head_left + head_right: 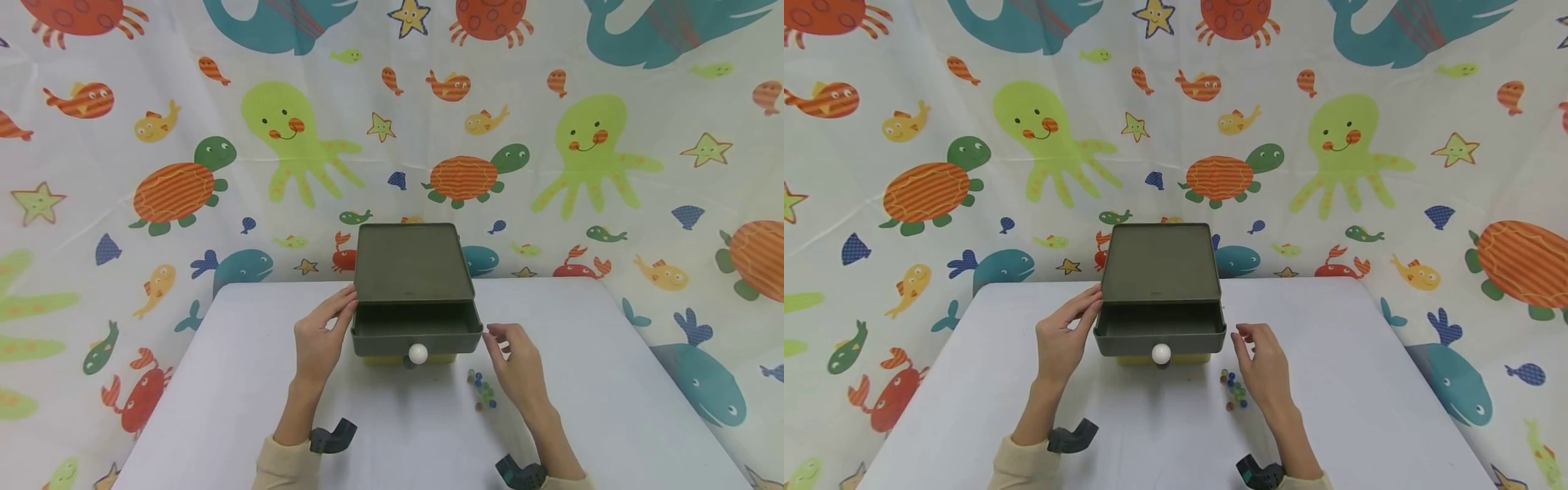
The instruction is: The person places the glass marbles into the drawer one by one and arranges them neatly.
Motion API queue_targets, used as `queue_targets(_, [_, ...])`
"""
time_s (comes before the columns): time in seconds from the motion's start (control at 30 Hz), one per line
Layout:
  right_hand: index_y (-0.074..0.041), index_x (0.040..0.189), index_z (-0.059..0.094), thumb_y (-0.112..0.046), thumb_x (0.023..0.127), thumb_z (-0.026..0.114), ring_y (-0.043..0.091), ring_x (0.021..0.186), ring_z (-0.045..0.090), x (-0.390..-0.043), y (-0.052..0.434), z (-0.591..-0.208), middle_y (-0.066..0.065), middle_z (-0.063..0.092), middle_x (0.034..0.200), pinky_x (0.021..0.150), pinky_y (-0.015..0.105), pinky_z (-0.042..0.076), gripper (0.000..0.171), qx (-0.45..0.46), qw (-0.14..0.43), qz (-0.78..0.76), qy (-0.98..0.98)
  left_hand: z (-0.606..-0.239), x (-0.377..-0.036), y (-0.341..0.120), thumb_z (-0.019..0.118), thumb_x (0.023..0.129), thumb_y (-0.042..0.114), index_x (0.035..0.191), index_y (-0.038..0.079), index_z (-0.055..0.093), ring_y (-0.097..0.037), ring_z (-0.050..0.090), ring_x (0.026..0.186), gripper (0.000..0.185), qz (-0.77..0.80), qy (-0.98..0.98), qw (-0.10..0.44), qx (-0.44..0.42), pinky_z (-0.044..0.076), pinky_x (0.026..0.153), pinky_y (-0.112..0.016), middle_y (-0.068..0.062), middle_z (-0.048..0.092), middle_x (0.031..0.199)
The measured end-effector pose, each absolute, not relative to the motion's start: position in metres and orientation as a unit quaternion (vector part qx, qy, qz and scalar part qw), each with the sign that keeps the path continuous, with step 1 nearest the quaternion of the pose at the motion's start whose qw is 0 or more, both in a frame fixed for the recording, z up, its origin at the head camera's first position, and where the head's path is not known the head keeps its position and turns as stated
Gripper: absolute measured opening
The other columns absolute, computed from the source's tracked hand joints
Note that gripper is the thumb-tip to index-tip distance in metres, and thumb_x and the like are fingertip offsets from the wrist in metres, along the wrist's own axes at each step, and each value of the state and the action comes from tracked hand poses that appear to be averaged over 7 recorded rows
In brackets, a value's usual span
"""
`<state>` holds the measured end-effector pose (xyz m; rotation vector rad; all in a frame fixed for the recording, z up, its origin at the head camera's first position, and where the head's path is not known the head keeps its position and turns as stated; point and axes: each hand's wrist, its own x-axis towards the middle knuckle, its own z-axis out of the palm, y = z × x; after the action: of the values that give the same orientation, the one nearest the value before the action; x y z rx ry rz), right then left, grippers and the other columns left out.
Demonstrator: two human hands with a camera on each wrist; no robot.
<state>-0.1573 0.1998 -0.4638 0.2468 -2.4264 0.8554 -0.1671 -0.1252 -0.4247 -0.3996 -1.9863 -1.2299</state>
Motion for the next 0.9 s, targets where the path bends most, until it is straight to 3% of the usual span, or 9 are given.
queue_targets(0.27, [-0.005, 0.112, 0.067, -0.015, 0.093, 0.073, 0.019, 0.092, 0.067, -0.159, 0.205, -0.482, 0.008, 0.07, 0.107, 0.076, 0.043, 0.062, 0.022, 0.088, 0.223, 0.325, -0.915, -0.425, -0.166, -0.125, 0.071, 0.092, 0.01, 0.118, 0.005, 0.074, -0.025, 0.072, 0.112, 0.026, -0.478, -0.784, 0.368, -0.149, 0.052, 0.09, -0.01, -0.01, 0.072, 0.125])
queue_targets(0.5, [-0.009, 0.111, 0.068, -0.015, 0.091, 0.074, 0.018, 0.094, 0.065, -0.162, 0.21, -0.492, 0.005, 0.069, 0.106, 0.078, 0.036, 0.06, 0.021, 0.098, 0.168, 0.313, -0.93, -0.423, -0.166, -0.125, 0.071, 0.092, 0.008, 0.117, 0.004, 0.074, -0.026, 0.071, 0.111, 0.026, -0.484, -0.779, 0.37, -0.152, 0.052, 0.091, -0.01, -0.011, 0.072, 0.124])
queue_targets(0.9, [-0.014, 0.106, 0.071, -0.015, 0.087, 0.078, 0.012, 0.092, 0.062, -0.167, 0.22, -0.515, -0.003, 0.068, 0.101, 0.078, 0.029, 0.055, 0.019, 0.136, 0.134, 0.322, -0.927, -0.423, -0.167, -0.125, 0.071, 0.092, 0.009, 0.116, 0.004, 0.075, -0.026, 0.072, 0.11, 0.025, -0.483, -0.778, 0.372, -0.151, 0.052, 0.09, -0.01, -0.011, 0.073, 0.123])
